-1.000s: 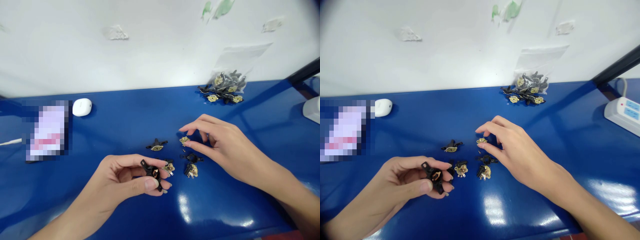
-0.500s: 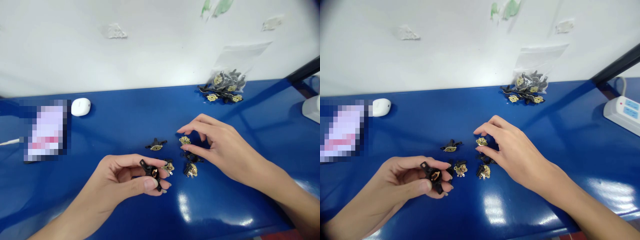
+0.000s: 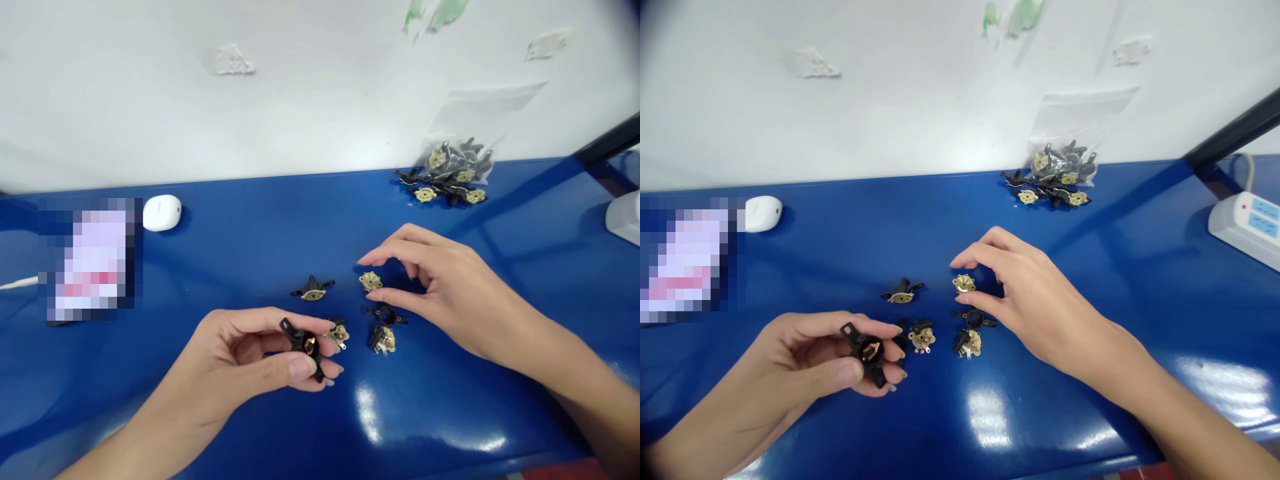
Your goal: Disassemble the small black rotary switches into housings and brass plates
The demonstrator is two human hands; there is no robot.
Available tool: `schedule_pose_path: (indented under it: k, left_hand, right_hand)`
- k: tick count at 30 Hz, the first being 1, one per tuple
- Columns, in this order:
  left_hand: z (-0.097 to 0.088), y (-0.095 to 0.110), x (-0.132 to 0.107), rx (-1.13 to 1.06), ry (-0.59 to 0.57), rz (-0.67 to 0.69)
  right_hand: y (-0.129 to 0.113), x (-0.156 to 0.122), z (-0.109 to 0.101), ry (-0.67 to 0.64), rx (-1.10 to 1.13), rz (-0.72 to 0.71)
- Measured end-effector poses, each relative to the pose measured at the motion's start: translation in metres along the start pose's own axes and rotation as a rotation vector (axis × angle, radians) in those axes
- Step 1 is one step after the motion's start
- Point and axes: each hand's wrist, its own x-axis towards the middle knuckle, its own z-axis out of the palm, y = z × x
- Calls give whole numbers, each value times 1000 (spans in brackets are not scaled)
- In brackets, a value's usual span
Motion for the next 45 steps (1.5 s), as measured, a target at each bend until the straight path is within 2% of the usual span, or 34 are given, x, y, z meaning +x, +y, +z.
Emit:
schedule_pose_path:
  k: [11,24,45]
  left_hand:
    - [-1,0,-2,1,-12,4]
    - [0,1,0,2,1,5]
    - [0,-1,0,-1,-5,-4]
  right_hand:
    - [-1,0,-5,34,15,24]
    - [5,-1,-7,-46,37,-1]
    - [4,-1,-4,-28,51,-2]
